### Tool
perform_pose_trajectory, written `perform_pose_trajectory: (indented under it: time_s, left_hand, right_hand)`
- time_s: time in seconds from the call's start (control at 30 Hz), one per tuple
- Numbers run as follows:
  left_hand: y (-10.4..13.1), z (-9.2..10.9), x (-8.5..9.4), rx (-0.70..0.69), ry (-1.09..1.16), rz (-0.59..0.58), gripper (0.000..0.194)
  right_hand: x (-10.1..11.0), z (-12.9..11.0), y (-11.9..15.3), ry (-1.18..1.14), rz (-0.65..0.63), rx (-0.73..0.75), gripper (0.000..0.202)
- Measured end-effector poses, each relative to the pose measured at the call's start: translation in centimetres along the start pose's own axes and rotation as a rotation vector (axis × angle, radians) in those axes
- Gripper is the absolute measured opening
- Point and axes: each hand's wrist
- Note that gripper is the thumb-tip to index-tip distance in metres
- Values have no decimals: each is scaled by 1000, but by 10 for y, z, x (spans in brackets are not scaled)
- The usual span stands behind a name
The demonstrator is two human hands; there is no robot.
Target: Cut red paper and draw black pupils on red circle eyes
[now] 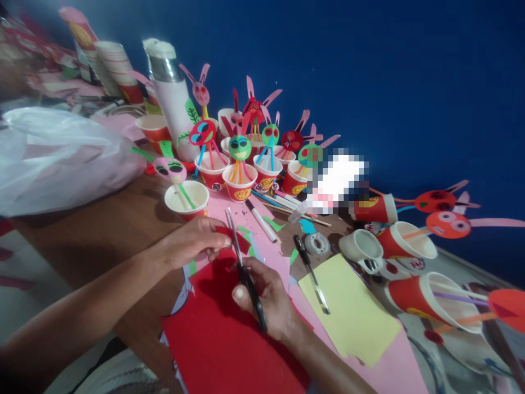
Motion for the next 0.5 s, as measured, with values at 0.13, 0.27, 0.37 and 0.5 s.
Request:
perform_pose_trajectory:
  time_s: [0.13, 0.27, 0.37, 0.5]
  left_hand:
    - [0, 1, 0, 6, -1, -2, 13]
    - [1, 2, 1, 16, -20, 10, 12]
    - [1, 2, 2, 14, -26, 10, 11]
    - [1, 3, 2, 13, -23, 10, 9]
  right_hand:
    - [0, -1, 0, 5, 7, -13, 48]
    - [0, -2, 0, -15, 16, -30, 48]
    - [-1, -3, -1, -29, 22, -37, 47]
    - [0, -5, -1, -26, 17, -59, 48]
Point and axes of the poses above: each hand's wrist, its own y-axis away from the middle knuckle, its own x-axis out of the back of the hand, z = x × y, and after that the axes turned 5 degrees about x, right-handed
